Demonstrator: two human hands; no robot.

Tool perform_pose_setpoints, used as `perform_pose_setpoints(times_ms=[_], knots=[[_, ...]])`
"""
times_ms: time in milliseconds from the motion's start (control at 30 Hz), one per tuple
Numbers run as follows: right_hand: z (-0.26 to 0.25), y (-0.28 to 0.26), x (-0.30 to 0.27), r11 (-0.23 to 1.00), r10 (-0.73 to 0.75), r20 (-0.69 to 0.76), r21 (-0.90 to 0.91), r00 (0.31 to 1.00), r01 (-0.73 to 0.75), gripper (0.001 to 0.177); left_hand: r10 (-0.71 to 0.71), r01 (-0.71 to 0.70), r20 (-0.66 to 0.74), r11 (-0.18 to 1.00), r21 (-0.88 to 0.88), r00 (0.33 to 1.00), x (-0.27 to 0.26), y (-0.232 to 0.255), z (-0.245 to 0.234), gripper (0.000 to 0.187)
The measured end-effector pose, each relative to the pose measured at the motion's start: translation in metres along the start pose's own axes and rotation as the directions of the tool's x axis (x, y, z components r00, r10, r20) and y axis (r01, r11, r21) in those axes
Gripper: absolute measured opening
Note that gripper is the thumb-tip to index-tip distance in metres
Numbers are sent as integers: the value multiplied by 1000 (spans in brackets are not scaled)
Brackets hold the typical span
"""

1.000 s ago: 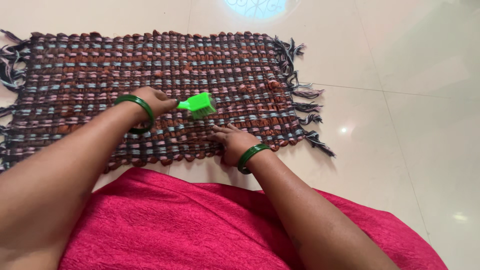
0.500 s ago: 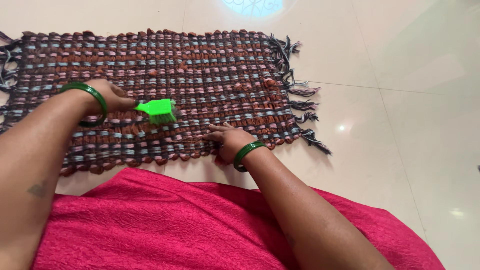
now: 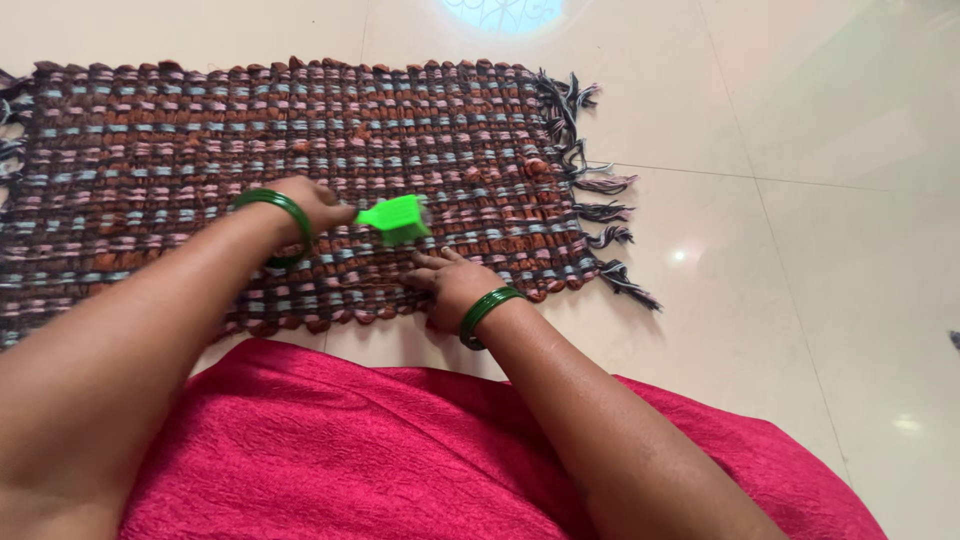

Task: The person brushes a rectangular woven mat on the floor using a small green handheld brush, moving the brush across the surface and edges by hand.

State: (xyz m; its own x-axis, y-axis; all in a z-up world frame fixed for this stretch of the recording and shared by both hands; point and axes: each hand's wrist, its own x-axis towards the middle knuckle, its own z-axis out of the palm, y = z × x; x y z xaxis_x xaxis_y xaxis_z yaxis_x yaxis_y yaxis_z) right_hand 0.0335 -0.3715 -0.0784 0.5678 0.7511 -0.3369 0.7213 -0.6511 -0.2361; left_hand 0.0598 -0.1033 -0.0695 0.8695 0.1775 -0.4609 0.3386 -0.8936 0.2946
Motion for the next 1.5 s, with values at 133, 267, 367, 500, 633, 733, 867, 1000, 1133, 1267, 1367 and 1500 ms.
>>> perform_pose_setpoints(times_ms=[133, 267, 367, 500, 633, 733, 867, 1000, 1133, 1267, 1367, 1500], knots=[[9, 8, -5, 998, -16, -68, 65, 998, 20, 59, -215, 213, 110, 977, 27, 970, 1, -40, -18, 65], [0, 12, -10, 987, 38, -70, 158, 997, -26, 50, -225, 219, 60, 971, 91, 973, -5, -75, -42, 66], [-7, 19, -14, 971, 160, -136, 199, 978, -131, 50, -205, 204, 7, 976, 81, 979, -19, -72, -52, 66], [-13, 17, -12, 926, 372, -87, 102, 924, -363, 51, -224, 226, 49, 973, -38, 973, -31, -18, -52, 60], [-15, 11, -15, 962, 272, -74, 34, 959, -270, 59, -80, 80, 8, 992, -101, 997, -23, 35, -43, 55], [-13, 19, -17, 984, 176, -23, 26, 984, -175, 69, -35, 35, 1, 995, -91, 999, -7, 57, -13, 59], [-12, 19, -18, 991, 135, -13, 7, 991, -135, 72, -4, 4, 3, 1000, 3, 1000, 14, 35, 14, 62], [-6, 27, -22, 997, 27, -241, 76, 970, -8, 49, -71, 70, 39, 997, 33, 997, 27, -1, 14, 68], [-6, 48, -35, 955, 173, -130, 263, 976, -134, 38, -77, 73, 62, 995, 64, 995, 33, -30, -1, 71], [-6, 61, -36, 985, 160, -330, 120, 930, -126, 37, -165, 162, 64, 986, 50, 984, 17, -51, -25, 69], [-6, 60, -35, 987, 148, -300, 101, 942, -123, 48, -146, 145, 3, 983, 114, 989, 5, -36, -41, 62], [-9, 58, -38, 989, 126, -291, 109, 948, -98, 50, -98, 97, -10, 992, -83, 995, -1, 27, -30, 58]])
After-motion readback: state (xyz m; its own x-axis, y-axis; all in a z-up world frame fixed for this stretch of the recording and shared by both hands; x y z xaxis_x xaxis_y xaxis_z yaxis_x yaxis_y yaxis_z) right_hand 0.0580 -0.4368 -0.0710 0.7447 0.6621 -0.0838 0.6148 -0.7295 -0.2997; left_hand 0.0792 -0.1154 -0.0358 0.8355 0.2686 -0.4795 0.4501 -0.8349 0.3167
